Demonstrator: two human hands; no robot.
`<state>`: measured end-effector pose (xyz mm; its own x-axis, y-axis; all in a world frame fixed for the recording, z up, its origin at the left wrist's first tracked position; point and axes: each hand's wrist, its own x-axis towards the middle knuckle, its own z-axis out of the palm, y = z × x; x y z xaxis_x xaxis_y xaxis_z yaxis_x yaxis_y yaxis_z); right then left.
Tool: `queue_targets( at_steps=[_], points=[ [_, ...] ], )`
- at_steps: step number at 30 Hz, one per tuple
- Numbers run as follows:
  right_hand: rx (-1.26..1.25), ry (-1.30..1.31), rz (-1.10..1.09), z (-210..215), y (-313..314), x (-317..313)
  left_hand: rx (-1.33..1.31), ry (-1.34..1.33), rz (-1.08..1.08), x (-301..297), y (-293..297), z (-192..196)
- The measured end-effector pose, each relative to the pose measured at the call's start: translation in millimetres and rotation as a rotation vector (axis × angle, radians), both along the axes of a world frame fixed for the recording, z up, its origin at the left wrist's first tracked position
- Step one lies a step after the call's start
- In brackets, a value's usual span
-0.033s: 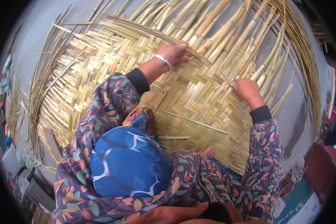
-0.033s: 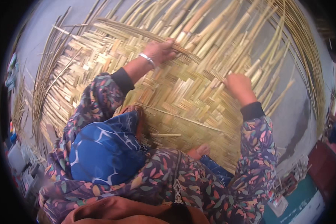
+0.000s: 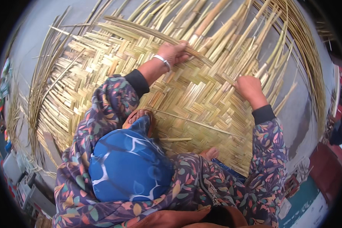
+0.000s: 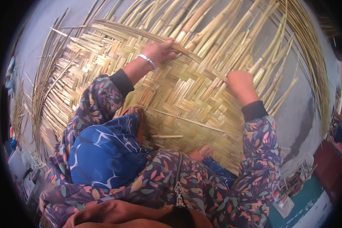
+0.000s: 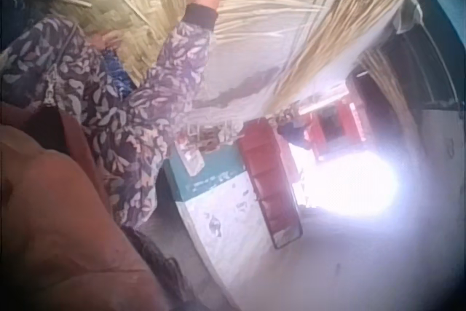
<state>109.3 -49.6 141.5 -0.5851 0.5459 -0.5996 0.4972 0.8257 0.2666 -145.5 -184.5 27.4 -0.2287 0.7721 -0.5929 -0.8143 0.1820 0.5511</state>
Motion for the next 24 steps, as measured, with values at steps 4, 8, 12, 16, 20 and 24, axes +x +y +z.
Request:
queue_targets(
  at_steps=[4,8,12,16,20,24],
  points=[
    [0.001,0.414,0.080,-3.7,-16.3,-37.9,-0.012,0.030,-0.042,2.4,1.4,7.3],
    [-0.194,0.751,-0.065,-32.3,-24.5,-72.2,0.052,0.027,-0.146,1.3,-0.1,11.5],
    [-0.329,0.694,-0.200,-42.5,-25.4,-84.2,0.186,0.091,-0.255,-8.6,1.3,7.0],
    [-0.325,0.740,-0.261,-48.1,-27.7,-82.7,0.216,0.253,-0.351,-15.3,11.1,20.4],
    [-0.246,0.867,-0.355,-49.9,-34.8,-79.4,0.244,0.657,-0.461,-35.4,31.3,24.6],
    [-0.255,0.963,-0.580,-48.1,-43.1,-79.8,0.181,1.106,-0.784,-48.3,59.7,27.3]
  ],
)
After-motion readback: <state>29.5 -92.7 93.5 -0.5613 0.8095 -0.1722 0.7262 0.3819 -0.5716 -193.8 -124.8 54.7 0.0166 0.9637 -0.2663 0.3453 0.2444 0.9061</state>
